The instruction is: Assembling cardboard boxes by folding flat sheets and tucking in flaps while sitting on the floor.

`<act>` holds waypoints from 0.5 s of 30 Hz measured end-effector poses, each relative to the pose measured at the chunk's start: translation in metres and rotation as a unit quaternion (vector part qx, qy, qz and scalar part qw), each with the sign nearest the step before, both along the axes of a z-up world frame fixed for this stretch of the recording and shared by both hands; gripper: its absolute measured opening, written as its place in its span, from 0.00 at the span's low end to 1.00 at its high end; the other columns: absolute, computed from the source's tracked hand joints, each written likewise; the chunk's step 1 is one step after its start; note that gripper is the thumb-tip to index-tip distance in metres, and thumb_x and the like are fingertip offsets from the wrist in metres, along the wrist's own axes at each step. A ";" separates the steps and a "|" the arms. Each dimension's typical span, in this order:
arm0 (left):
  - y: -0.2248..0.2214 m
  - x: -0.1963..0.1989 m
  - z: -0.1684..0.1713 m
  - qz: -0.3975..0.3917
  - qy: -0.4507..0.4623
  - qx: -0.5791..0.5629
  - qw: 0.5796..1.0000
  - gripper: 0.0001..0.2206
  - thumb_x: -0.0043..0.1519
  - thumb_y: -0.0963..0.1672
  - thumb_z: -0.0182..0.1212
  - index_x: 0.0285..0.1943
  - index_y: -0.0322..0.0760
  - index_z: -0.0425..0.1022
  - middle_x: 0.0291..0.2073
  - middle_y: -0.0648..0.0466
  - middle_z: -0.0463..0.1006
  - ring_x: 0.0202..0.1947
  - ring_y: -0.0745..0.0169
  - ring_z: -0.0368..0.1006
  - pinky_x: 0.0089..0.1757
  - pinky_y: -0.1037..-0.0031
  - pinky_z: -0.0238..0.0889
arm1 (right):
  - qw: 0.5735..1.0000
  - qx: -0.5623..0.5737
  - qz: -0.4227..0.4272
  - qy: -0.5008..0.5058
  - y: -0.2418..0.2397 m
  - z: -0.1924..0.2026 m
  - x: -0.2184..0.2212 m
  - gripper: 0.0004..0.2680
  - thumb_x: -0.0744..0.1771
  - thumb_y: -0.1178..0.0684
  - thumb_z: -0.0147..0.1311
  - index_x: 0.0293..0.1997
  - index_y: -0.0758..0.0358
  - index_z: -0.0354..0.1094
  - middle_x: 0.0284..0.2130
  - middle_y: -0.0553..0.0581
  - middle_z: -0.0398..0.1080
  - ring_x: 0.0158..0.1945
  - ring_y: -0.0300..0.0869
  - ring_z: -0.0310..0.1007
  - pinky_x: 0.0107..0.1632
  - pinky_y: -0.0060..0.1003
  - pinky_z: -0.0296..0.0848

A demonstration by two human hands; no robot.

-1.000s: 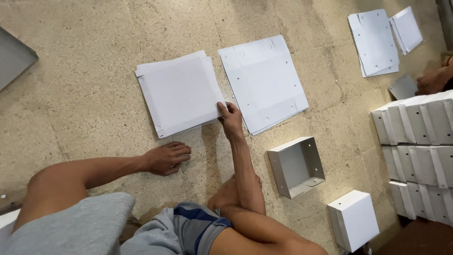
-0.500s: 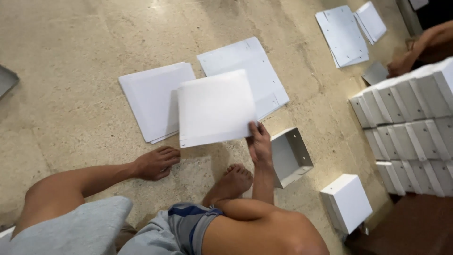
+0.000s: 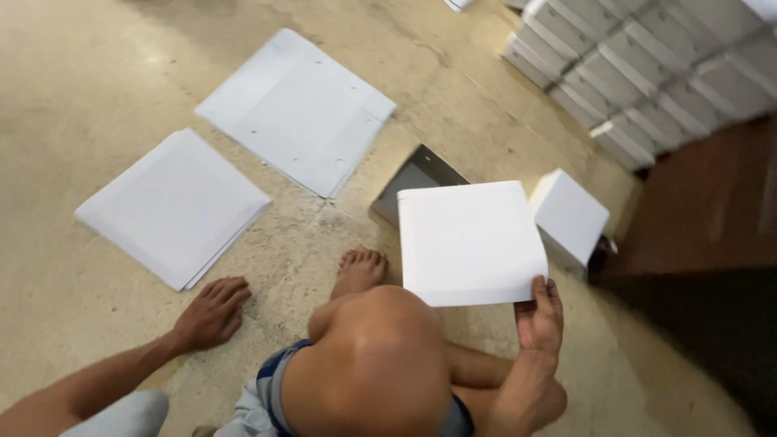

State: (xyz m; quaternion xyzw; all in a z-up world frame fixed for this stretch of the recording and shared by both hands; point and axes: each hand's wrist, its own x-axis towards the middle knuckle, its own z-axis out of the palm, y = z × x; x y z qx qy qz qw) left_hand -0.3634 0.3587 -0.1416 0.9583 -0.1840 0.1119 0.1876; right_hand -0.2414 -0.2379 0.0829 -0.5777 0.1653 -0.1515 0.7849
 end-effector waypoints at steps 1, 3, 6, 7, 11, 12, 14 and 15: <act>0.000 0.004 0.001 0.000 -0.001 0.006 1.000 0.18 0.57 0.46 0.50 0.57 0.41 0.65 0.58 0.50 0.65 0.64 0.50 0.58 0.62 0.59 0.50 | 1.000 0.016 -0.017 -0.009 -0.016 -0.005 -0.012 0.03 0.69 0.54 0.58 0.39 0.53 0.68 0.38 0.54 0.75 0.48 0.45 0.78 0.58 0.49 0.75; 0.003 0.019 0.003 0.002 -0.003 0.014 1.000 0.18 0.57 0.46 0.50 0.57 0.42 0.65 0.58 0.51 0.65 0.64 0.50 0.58 0.62 0.59 0.50 | 0.998 0.036 -0.051 -0.019 -0.032 -0.003 -0.039 0.03 0.69 0.54 0.57 0.38 0.54 0.68 0.38 0.54 0.75 0.48 0.46 0.78 0.59 0.50 0.75; -0.028 0.036 0.008 -0.007 -0.005 0.024 1.000 0.18 0.56 0.46 0.50 0.57 0.43 0.65 0.58 0.51 0.64 0.64 0.50 0.57 0.62 0.60 0.50 | 0.990 0.120 0.018 -0.075 -0.037 0.010 -0.072 0.02 0.69 0.56 0.55 0.42 0.59 0.70 0.40 0.53 0.75 0.44 0.38 0.75 0.54 0.33 0.74; -0.048 0.043 0.011 0.042 -0.025 -0.021 0.999 0.18 0.54 0.43 0.53 0.55 0.39 0.67 0.56 0.49 0.66 0.62 0.48 0.58 0.60 0.59 0.49 | 0.991 0.110 0.004 -0.077 -0.043 0.006 -0.077 0.02 0.69 0.56 0.55 0.42 0.61 0.68 0.40 0.54 0.74 0.43 0.38 0.75 0.54 0.32 0.74; -0.127 0.105 -0.022 0.138 -0.125 -0.086 0.979 0.20 0.54 0.43 0.61 0.57 0.48 0.68 0.55 0.53 0.67 0.58 0.53 0.64 0.60 0.61 0.53 | 0.991 0.023 -0.123 -0.037 -0.070 -0.029 -0.085 0.06 0.68 0.54 0.59 0.33 0.53 0.65 0.37 0.52 0.75 0.50 0.45 0.77 0.60 0.51 0.75; -0.151 0.119 0.004 0.129 -0.123 -0.085 0.980 0.20 0.54 0.43 0.61 0.57 0.48 0.68 0.55 0.53 0.67 0.58 0.53 0.64 0.60 0.61 0.53 | 0.990 0.025 -0.132 -0.036 -0.065 -0.022 -0.088 0.06 0.68 0.54 0.59 0.33 0.53 0.65 0.37 0.52 0.75 0.50 0.45 0.77 0.60 0.51 0.75; -0.201 0.145 0.052 0.074 -0.182 -0.198 0.960 0.15 0.61 0.44 0.49 0.57 0.43 0.70 0.54 0.50 0.68 0.59 0.49 0.64 0.60 0.59 0.52 | 0.990 -0.012 -0.140 -0.010 -0.054 -0.007 -0.089 0.06 0.68 0.53 0.60 0.34 0.54 0.65 0.34 0.52 0.74 0.46 0.42 0.77 0.56 0.43 0.78; -0.216 0.157 0.071 0.067 -0.179 -0.199 0.961 0.15 0.61 0.44 0.49 0.57 0.43 0.70 0.54 0.50 0.68 0.59 0.49 0.64 0.60 0.59 0.52 | 0.989 -0.011 -0.147 -0.008 -0.054 -0.005 -0.091 0.06 0.68 0.53 0.60 0.34 0.54 0.65 0.34 0.52 0.74 0.46 0.42 0.77 0.56 0.43 0.78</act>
